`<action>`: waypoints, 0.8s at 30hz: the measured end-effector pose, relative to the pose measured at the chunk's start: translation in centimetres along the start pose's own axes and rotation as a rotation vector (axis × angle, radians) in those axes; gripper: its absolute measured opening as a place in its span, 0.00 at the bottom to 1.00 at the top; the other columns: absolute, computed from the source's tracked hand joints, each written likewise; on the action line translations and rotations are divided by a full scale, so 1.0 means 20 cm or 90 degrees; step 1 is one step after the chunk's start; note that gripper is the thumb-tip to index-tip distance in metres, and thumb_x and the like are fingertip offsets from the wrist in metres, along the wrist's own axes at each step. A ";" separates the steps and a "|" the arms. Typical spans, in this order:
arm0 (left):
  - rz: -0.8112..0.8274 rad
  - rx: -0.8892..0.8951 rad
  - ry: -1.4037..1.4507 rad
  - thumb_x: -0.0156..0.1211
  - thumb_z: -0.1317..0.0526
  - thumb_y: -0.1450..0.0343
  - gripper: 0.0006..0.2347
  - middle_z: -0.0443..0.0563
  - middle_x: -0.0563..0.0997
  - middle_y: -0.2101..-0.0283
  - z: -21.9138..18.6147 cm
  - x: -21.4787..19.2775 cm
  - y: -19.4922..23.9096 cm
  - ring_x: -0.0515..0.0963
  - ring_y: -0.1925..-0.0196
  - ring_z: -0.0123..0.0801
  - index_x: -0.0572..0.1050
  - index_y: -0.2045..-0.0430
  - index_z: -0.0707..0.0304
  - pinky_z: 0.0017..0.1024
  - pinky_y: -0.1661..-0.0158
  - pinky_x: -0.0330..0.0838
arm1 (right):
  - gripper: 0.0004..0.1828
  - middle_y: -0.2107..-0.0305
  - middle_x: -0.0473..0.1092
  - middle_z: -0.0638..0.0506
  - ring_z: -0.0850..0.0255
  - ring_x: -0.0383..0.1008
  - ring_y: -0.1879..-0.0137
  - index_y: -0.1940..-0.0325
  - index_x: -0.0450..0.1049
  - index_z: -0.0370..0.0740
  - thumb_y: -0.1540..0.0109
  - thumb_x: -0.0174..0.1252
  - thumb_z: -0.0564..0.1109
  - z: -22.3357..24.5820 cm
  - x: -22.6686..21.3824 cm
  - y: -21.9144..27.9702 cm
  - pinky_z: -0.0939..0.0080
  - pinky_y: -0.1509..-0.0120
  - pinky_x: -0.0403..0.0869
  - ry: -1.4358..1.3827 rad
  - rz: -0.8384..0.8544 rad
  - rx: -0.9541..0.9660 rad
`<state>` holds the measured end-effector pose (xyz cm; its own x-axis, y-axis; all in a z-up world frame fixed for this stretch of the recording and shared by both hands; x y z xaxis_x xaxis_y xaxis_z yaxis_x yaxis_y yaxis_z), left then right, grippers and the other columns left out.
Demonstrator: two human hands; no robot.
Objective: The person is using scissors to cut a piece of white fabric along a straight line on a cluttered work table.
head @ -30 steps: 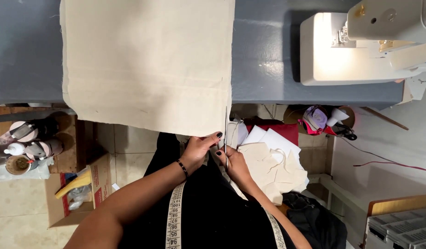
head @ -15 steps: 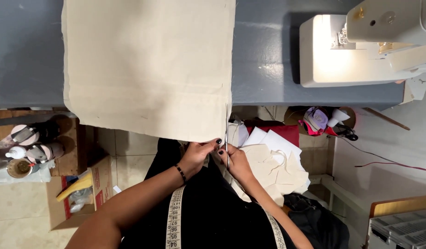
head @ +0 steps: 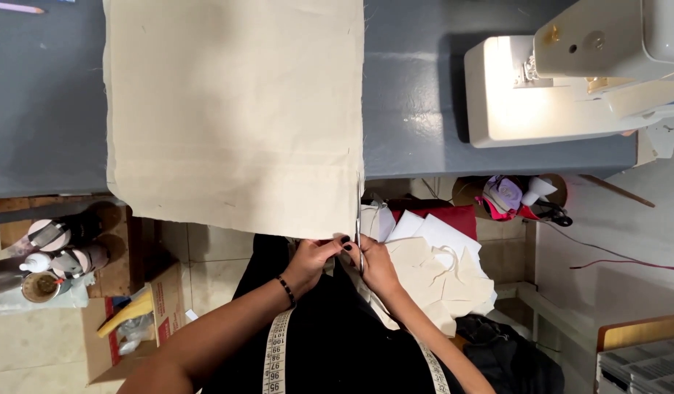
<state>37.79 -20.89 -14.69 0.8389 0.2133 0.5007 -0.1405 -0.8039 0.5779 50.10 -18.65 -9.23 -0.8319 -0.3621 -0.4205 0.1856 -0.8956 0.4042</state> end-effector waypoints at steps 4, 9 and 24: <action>-0.016 -0.026 0.007 0.72 0.67 0.32 0.08 0.51 0.82 0.71 0.25 -0.19 -0.13 0.75 0.70 0.28 0.81 0.63 0.66 0.23 0.67 0.70 | 0.21 0.85 0.73 0.49 0.52 0.75 0.74 0.70 0.77 0.43 0.31 0.56 0.59 -0.17 0.04 0.00 0.56 0.61 0.75 -0.019 -0.001 0.012; -0.009 -0.010 -0.013 0.70 0.70 0.32 0.07 0.52 0.81 0.70 0.16 -0.21 -0.13 0.76 0.69 0.28 0.80 0.63 0.68 0.26 0.66 0.70 | 0.23 0.84 0.74 0.46 0.50 0.74 0.74 0.73 0.75 0.42 0.31 0.54 0.60 -0.19 0.04 -0.03 0.54 0.63 0.74 -0.004 0.015 0.010; 0.012 -0.105 0.013 0.76 0.62 0.34 0.16 0.54 0.78 0.65 0.07 -0.10 0.02 0.76 0.64 0.34 0.77 0.58 0.70 0.32 0.57 0.76 | 0.26 0.84 0.72 0.45 0.47 0.73 0.74 0.76 0.73 0.40 0.31 0.54 0.60 0.02 -0.05 -0.09 0.54 0.64 0.73 0.002 -0.017 0.023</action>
<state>36.84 -22.42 -16.29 0.8250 0.2113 0.5241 -0.2419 -0.7061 0.6655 50.36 -16.59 -9.32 -0.8346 -0.3389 -0.4342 0.1443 -0.8953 0.4216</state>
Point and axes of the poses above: each hand's wrist, its own y-axis away from the middle knuckle, its own x-axis out of the palm, z = x × y, the point moved 10 cm from there along -y, towards the middle knuckle
